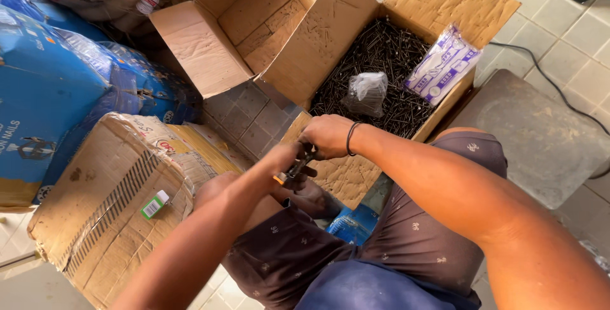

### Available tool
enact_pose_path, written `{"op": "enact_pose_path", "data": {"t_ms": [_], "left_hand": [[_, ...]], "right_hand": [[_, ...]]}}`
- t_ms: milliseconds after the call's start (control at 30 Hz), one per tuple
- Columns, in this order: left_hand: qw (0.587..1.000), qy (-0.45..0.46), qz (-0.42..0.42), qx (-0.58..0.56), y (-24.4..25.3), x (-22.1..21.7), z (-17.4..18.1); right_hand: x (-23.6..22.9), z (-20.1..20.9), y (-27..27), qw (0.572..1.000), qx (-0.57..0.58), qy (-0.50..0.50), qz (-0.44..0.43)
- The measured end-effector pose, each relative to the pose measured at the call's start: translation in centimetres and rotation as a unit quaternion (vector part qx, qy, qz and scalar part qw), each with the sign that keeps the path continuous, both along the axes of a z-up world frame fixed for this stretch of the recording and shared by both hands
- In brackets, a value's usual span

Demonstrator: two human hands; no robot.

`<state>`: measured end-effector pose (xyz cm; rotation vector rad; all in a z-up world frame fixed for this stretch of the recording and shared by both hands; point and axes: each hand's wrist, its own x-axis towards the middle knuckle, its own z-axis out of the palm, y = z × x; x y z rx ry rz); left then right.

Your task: The person picks up groups of nails from a large cardboard box and places them into small plastic bags, using a handheld digital scale to weigh them.

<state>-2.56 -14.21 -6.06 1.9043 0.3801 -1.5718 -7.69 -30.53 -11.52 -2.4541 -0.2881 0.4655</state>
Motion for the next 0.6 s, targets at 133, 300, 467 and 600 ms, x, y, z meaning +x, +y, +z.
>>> {"op": "enact_pose_path", "data": {"t_ms": [133, 300, 467, 600], "left_hand": [[0.981, -0.079, -0.177, 0.024, -1.3, 2.4, 6.7], [0.860, -0.155, -0.482, 0.064, -3.0, 6.6, 9.7], [0.860, -0.096, -0.501, 0.021, -4.0, 9.8, 9.7], [0.902, 0.028, -0.429, -0.043, -3.6, 12.2, 7.2]], "right_hand": [[0.9, 0.9, 0.3, 0.997, 0.059, -0.025, -0.033], [0.9, 1.5, 0.3, 0.956, 0.241, -0.132, -0.106], [0.5, 1.9, -0.9, 0.935, 0.315, -0.114, -0.117], [0.6, 2.0, -1.0, 0.919, 0.362, -0.054, -0.149]]}}
